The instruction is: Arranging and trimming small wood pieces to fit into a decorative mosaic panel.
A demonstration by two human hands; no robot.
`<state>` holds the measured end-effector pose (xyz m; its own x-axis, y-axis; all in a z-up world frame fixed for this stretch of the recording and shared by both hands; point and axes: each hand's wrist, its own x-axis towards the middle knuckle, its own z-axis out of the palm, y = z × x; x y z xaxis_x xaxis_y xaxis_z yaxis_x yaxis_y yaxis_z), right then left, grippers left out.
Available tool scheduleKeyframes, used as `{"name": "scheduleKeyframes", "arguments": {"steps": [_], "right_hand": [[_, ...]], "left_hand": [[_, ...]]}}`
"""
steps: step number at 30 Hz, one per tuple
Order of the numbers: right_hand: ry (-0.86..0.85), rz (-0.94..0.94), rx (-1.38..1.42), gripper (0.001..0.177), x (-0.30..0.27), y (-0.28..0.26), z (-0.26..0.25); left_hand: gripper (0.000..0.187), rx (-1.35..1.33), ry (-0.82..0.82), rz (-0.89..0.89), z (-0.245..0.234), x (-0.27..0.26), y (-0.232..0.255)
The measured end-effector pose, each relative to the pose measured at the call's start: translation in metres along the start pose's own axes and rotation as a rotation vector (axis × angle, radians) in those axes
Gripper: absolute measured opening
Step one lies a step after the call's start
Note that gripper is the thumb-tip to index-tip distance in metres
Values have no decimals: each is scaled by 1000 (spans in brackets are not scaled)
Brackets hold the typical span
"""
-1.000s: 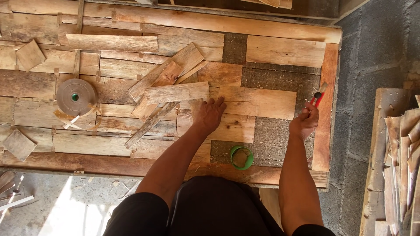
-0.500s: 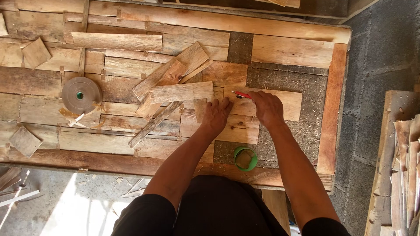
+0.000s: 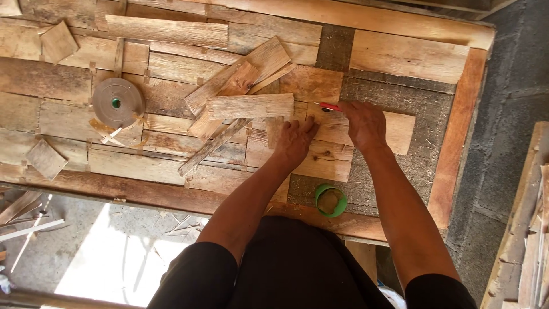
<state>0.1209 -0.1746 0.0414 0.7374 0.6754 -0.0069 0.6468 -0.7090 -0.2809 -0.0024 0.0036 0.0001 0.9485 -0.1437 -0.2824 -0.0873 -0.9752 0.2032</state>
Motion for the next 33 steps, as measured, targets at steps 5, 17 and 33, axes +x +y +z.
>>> {"name": "scheduleKeyframes", "arguments": {"steps": [5, 17, 33], "right_hand": [[1, -35, -27, 34, -1, 6, 3], [-33, -36, -41, 37, 1, 14, 5], [-228, -52, -199, 38, 25, 2, -18]], "left_hand": [[65, 5, -30, -2, -6, 0, 1], [66, 37, -101, -2, -17, 0, 3], [65, 31, -68, 7, -5, 0, 3]]}}
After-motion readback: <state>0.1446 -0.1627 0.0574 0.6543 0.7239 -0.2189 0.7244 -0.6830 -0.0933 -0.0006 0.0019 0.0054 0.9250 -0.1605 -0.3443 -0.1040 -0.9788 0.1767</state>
